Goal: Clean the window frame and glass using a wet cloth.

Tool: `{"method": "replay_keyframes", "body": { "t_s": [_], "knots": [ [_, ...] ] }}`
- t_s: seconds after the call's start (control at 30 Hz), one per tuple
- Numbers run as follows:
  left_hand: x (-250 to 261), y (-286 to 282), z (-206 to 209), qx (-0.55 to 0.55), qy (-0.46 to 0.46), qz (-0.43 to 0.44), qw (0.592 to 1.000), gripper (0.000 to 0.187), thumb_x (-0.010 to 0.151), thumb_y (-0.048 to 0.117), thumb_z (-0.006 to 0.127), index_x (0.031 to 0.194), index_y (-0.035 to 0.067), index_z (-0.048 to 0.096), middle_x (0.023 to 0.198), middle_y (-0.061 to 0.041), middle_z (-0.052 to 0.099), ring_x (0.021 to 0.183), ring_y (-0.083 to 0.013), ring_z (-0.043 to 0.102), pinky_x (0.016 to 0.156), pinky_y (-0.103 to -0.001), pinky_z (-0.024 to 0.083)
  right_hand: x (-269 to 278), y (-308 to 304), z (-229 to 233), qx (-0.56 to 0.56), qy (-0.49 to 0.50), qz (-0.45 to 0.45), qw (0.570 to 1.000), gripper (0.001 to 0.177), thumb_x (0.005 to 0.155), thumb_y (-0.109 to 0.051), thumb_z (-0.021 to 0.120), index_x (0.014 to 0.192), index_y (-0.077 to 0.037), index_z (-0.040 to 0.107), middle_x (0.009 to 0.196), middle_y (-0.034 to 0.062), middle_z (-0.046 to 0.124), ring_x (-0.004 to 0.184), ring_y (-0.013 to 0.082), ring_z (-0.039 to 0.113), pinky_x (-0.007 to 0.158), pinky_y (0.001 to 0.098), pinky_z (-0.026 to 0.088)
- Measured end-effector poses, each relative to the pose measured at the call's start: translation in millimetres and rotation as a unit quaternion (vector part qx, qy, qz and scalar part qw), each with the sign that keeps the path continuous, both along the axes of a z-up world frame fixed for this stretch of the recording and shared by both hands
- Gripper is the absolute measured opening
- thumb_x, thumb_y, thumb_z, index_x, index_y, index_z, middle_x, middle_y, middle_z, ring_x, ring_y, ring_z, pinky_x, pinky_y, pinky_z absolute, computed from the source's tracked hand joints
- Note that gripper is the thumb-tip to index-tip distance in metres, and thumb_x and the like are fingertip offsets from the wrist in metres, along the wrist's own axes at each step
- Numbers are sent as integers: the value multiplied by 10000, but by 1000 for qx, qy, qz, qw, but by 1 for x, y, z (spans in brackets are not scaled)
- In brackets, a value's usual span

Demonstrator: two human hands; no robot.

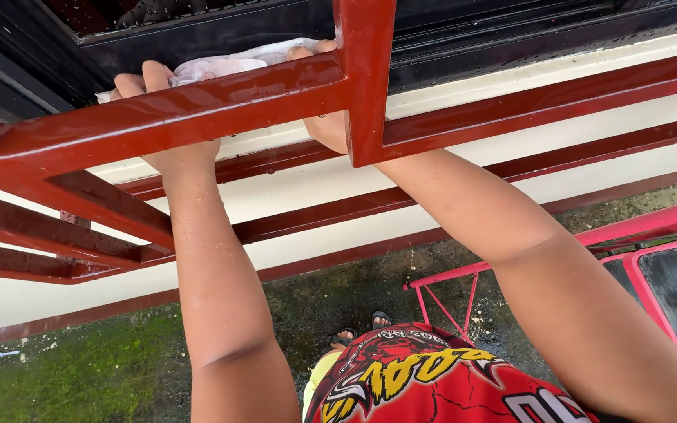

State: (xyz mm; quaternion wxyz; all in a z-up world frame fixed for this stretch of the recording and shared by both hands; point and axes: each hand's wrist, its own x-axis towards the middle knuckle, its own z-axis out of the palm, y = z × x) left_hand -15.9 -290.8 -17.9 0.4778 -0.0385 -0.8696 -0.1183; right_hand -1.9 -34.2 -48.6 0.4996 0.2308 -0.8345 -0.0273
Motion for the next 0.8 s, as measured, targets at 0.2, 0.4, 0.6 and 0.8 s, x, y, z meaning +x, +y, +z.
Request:
{"method": "replay_keyframes", "body": {
  "t_s": [0.2, 0.4, 0.6, 0.8],
  "knots": [
    [0, -3, -1, -9, 7, -5, 1000, 354, 814, 256, 874, 1021, 143, 609, 1033, -63, 514, 956, -246, 512, 696, -430, 478, 7, -5, 11, -130, -89, 184, 970, 461, 1140, -290, 660, 1491, -93, 435, 1482, 135, 510, 1425, 262, 437, 1227, 406, 441],
    [1, -1, -1, 4, -12, -6, 1000, 299, 846, 205, 850, 1004, 144, 604, 1038, -56, 516, 967, -246, 514, 709, -422, 483, -3, 11, 20, -196, -209, 394, 873, 390, 1163, -264, 624, 1467, -102, 441, 1455, 139, 574, 1372, 254, 533, 1200, 367, 494],
    [17, 0, 1, 82, -16, -84, 993, 169, 989, 139, 724, 1133, 74, 663, 1154, -136, 578, 1072, -294, 562, 869, -486, 490, 5, 21, 32, -344, -371, 549, 665, 304, 1161, -257, 668, 1361, -72, 535, 1232, 149, 650, 1182, 235, 662, 1042, 310, 542],
    [44, 9, 27, 233, -219, -70, 945, 169, 1052, 194, 584, 1081, 73, 697, 1115, -97, 685, 1058, -276, 621, 936, -437, 479, 16, 25, 36, -315, -274, 414, 809, 285, 1124, -198, 641, 1347, -69, 520, 1290, 133, 637, 1208, 236, 652, 1045, 328, 550]
  ]
}}
